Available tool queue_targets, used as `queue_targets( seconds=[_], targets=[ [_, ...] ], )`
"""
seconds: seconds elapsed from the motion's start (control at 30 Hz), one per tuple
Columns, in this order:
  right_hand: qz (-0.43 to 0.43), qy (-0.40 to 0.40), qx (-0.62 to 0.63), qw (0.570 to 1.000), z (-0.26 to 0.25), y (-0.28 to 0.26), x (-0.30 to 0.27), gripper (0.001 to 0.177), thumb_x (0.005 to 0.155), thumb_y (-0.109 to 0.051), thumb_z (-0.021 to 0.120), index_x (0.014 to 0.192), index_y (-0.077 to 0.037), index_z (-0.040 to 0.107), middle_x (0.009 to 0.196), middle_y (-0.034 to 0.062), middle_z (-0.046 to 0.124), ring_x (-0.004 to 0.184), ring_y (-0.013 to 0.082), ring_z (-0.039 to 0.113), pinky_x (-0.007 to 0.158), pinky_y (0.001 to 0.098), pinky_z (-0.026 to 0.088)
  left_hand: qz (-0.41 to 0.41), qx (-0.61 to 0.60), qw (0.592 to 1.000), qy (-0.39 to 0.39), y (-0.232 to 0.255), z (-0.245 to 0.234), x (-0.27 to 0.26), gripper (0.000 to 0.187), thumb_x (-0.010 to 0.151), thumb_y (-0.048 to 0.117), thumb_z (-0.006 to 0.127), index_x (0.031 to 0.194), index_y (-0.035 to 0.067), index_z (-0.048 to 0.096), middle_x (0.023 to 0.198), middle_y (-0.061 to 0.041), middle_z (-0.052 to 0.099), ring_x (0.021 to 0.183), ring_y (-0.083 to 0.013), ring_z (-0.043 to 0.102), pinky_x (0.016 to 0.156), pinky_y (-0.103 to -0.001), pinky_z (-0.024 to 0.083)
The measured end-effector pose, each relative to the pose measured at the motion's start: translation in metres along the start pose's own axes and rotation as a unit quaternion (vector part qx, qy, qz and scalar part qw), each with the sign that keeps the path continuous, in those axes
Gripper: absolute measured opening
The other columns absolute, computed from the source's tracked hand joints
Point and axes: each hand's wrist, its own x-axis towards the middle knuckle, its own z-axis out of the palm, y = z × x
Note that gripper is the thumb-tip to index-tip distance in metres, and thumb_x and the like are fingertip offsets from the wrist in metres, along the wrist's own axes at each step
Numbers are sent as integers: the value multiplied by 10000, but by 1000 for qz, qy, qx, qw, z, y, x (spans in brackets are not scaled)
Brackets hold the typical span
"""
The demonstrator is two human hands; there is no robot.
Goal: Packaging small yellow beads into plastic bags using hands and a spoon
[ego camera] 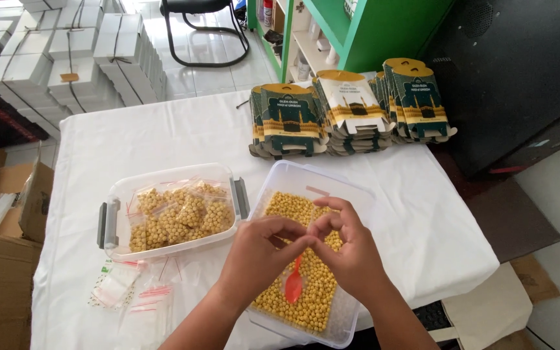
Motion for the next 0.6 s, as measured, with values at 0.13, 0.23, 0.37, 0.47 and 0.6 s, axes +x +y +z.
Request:
queue_targets(
  seconds=[0.13, 0.23, 0.37, 0.47, 0.6],
  targets=[
    [30, -3, -6, 1000, 1, -4, -1, 533, 856, -338, 756, 1319, -154, 567, 732, -29, 670, 758, 103, 681, 997, 346, 535, -38, 1, 999, -10, 3, -2, 0, 154, 857, 240, 776, 889, 108, 849, 799, -9, 835, 675, -83, 744, 639, -224, 628],
    [28, 3, 17, 999, 1, -5, -1, 538, 822, -237, 815, 1303, -164, 585, 705, -18, 696, 738, 105, 704, 981, 331, 545, -27, 19, 999, -10, 1, -2, -1, 149, 889, 209, 727, 867, 110, 836, 775, 0, 824, 648, -82, 717, 619, -234, 596],
    [27, 11, 44, 999, -1, -6, -1, 506, 809, -194, 822, 1268, -148, 615, 692, -16, 690, 714, 104, 695, 991, 339, 549, 26, 38, 999, -7, -9, 1, 0, 159, 937, 163, 646, 836, 97, 749, 778, -13, 758, 681, -131, 682, 633, -274, 569],
    [29, 7, 45, 999, -2, -3, 0, 460, 832, -196, 796, 1253, -151, 617, 729, -7, 687, 750, 111, 690, 915, 315, 565, 52, 49, 997, 2, -15, 3, 0, 155, 947, 156, 621, 827, 95, 696, 775, -13, 717, 679, -145, 656, 624, -292, 558],
    [22, 26, 17, 999, -1, 1, 0, 287, 883, -188, 732, 1136, -147, 602, 765, 0, 666, 761, 118, 661, 790, 293, 558, 84, 71, 994, 13, -20, 4, 1, 136, 947, 133, 605, 834, 85, 664, 787, -25, 696, 698, -160, 654, 642, -302, 571]
  ],
)
